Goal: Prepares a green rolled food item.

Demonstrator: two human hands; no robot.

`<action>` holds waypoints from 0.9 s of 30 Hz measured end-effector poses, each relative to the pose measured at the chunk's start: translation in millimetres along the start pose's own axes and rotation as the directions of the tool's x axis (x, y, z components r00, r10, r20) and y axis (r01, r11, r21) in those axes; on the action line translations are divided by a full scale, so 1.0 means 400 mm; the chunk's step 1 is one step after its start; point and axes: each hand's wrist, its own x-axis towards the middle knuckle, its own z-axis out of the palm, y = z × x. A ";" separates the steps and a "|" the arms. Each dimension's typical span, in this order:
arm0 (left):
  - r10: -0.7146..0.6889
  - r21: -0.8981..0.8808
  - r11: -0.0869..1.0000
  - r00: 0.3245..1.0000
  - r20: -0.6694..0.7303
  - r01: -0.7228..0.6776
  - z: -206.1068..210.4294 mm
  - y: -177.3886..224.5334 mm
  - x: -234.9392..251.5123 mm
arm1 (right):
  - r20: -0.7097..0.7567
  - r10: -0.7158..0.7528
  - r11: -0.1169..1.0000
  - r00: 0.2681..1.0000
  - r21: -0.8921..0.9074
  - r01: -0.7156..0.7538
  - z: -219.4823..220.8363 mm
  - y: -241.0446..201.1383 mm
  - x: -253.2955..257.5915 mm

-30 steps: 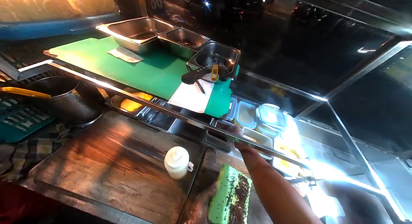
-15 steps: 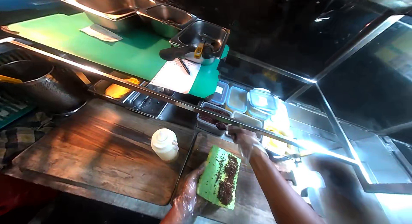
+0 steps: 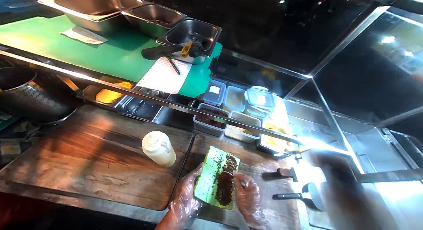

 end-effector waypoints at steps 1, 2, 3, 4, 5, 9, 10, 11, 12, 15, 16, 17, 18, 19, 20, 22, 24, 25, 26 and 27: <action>0.005 0.000 1.000 1.000 -0.007 -0.005 0.000 -0.002 0.002 | 0.027 0.098 0.993 0.995 0.064 -0.100 -0.004 0.001 0.012; 0.007 -0.003 1.000 1.000 -0.011 -0.007 0.000 -0.002 0.003 | 0.079 0.216 0.964 0.973 0.142 -0.226 -0.008 0.001 0.024; 0.003 -0.011 1.000 1.000 -0.003 -0.003 -0.002 -0.003 0.005 | 0.130 0.307 0.920 0.943 0.214 -0.329 -0.011 0.004 0.031; -0.001 -0.016 1.000 1.000 0.008 0.001 -0.004 -0.004 0.006 | 0.181 0.362 0.874 0.915 0.275 -0.400 -0.014 0.005 0.030; -0.005 -0.023 1.000 1.000 0.021 0.006 -0.007 -0.004 0.007 | 0.216 0.381 0.843 0.899 0.319 -0.433 -0.016 0.008 0.023; -0.004 -0.021 1.000 1.000 0.011 0.005 -0.002 -0.003 0.004 | 0.149 0.203 0.951 0.968 0.207 -0.232 -0.009 0.027 -0.021; -0.006 -0.023 1.000 1.000 0.006 0.006 0.000 -0.003 0.004 | 0.087 0.079 0.982 0.993 0.165 -0.093 -0.001 0.041 -0.026; -0.007 -0.028 1.000 1.000 0.005 0.008 0.002 -0.004 0.005 | 0.029 -0.022 0.990 0.999 0.138 0.018 0.010 0.056 -0.024; -0.006 -0.030 1.000 1.000 0.001 0.006 0.003 -0.004 0.004 | -0.015 -0.091 0.988 0.996 0.121 0.092 0.020 0.068 -0.018; -0.002 -0.024 1.000 1.000 0.015 0.003 0.008 -0.001 0.000 | -0.070 -0.177 0.981 0.982 0.064 0.182 0.033 0.082 0.013; 0.001 -0.017 1.000 1.000 0.005 -0.001 0.011 0.000 -0.001 | -0.067 -0.180 0.982 0.981 0.051 0.183 0.034 0.084 0.024; 0.007 -0.006 1.000 1.000 -0.022 -0.007 0.014 -0.001 -0.003 | -0.067 -0.184 0.982 0.981 0.038 0.187 0.036 0.088 0.034; 0.012 0.011 1.000 0.999 -0.034 -0.012 0.014 -0.002 -0.003 | -0.072 -0.193 0.980 0.979 0.029 0.195 0.039 0.092 0.043; 0.017 0.027 1.000 0.999 -0.028 -0.016 0.011 -0.003 -0.001 | -0.081 -0.203 0.978 0.976 0.022 0.205 0.042 0.095 0.054; 0.022 0.042 0.999 0.999 -0.024 -0.021 0.011 -0.003 0.000 | -0.086 -0.209 0.977 0.974 0.014 0.211 0.045 0.097 0.064; 0.034 0.069 0.997 0.998 -0.047 -0.031 0.009 -0.005 -0.001 | -0.087 -0.231 0.973 0.969 -0.011 0.231 0.048 0.104 0.082; 0.044 0.090 0.995 0.998 -0.054 -0.039 0.000 -0.008 0.003 | -0.104 -0.291 0.957 0.951 -0.046 0.288 0.053 0.111 0.096; 0.048 0.099 0.994 0.997 -0.056 -0.043 -0.003 -0.009 0.005 | -0.129 -0.344 0.939 0.930 -0.068 0.337 0.057 0.114 0.103; 0.048 0.100 0.994 0.997 -0.056 -0.042 -0.004 -0.009 0.006 | -0.149 -0.385 0.923 0.911 -0.083 0.376 0.059 0.118 0.109; 0.044 0.098 0.994 0.997 -0.057 -0.038 -0.002 -0.008 0.005 | -0.159 -0.395 0.919 0.905 -0.085 0.386 0.061 0.119 0.114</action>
